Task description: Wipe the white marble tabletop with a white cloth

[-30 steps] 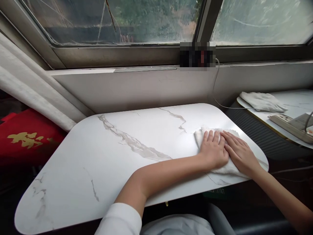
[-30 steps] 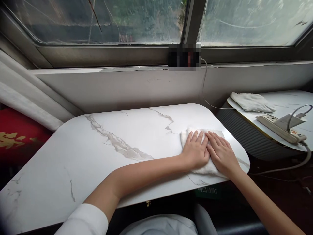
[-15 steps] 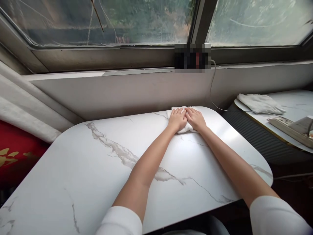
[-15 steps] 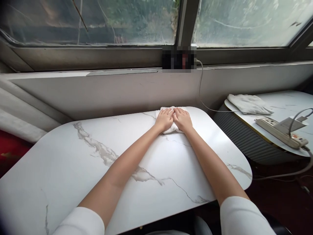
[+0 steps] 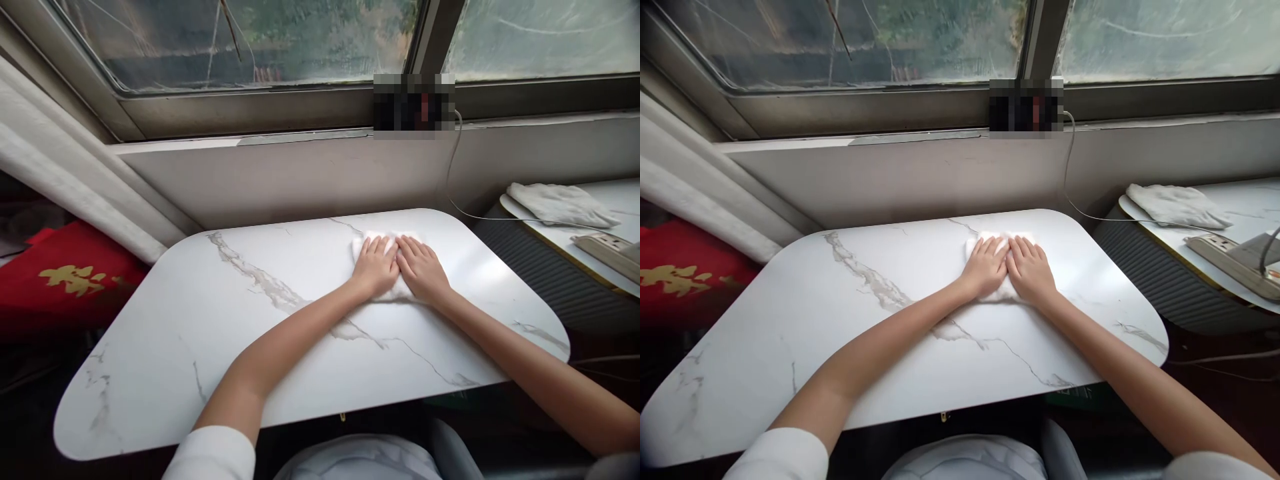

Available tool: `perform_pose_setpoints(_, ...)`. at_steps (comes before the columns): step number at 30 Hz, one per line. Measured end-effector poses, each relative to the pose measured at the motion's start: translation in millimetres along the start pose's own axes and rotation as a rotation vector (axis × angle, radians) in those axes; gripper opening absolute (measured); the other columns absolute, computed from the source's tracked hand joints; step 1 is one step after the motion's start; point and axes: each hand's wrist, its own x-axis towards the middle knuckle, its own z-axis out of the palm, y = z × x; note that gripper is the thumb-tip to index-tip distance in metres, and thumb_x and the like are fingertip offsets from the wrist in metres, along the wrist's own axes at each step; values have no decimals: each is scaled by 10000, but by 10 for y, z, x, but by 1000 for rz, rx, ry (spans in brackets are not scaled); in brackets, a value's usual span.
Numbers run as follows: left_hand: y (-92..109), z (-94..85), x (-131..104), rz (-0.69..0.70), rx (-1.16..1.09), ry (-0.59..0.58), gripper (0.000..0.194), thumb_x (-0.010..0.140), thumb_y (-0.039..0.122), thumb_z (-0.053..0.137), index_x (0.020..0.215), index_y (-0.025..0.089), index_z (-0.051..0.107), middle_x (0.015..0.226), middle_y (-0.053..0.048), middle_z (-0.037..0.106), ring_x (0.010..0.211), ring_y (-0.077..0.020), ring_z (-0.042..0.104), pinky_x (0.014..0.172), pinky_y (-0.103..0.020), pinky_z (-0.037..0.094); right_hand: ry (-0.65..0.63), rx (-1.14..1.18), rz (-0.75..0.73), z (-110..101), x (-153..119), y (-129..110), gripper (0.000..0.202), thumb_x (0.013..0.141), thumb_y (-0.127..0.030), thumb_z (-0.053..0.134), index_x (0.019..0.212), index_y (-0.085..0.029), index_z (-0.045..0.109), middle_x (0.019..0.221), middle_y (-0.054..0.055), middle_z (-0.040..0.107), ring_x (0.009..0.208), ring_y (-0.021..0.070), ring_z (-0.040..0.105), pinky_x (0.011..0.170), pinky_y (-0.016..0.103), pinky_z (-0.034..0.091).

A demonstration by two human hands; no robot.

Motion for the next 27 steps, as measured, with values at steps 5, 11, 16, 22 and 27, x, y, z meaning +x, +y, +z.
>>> perform_pose_setpoints(5, 298, -151, -913, 78, -47, -38, 534, 961, 312, 297, 1442, 83, 335, 1531, -151, 300, 1429, -304, 206, 1186, -492, 132, 49, -13, -84, -235, -891, -385, 544, 974, -297, 194, 1469, -111, 321, 1466, 121, 425, 1382, 238, 329, 1106, 441, 294)
perform_pose_setpoints(11, 354, -264, -1438, 87, -124, -52, 521, 965, 307, 310, 1443, 101, 325, 1545, -126, 279, 1447, -255, 159, 1197, -460, 146, 38, 3, -164, -352, -1256, -653, 585, 970, -304, 237, 1529, -159, 140, 1503, 111, 368, 1406, 251, 283, 1116, 472, 273)
perform_pose_setpoints(16, 197, -242, -1288, 13, -101, -21, 516, 954, 287, 321, 1434, 97, 348, 1534, -118, 307, 1437, -264, 197, 1195, -467, 155, 0, 38, -151, -264, -961, -683, 548, 974, -326, 207, 1472, -126, 320, 1476, 121, 411, 1387, 244, 315, 1110, 459, 281)
perform_pose_setpoints(22, -301, -237, -759, -58, -1, 12, 506, 938, 257, 325, 1408, 85, 401, 1502, -123, 371, 1406, -278, 275, 1185, -461, 159, -35, 85, -147, -43, -151, -704, 540, 967, -318, 201, 1394, -88, 436, 1444, 127, 451, 1347, 258, 362, 1095, 430, 284)
perform_pose_setpoints(27, -797, -271, -240, -87, 89, 66, 481, 906, 217, 378, 1342, 38, 476, 1409, -176, 484, 1336, -298, 391, 1152, -432, 239, -13, 132, -205, 187, 624, -727, 501, 950, -270, 222, 1358, -118, 470, 1405, 133, 488, 1311, 247, 401, 1063, 403, 309)
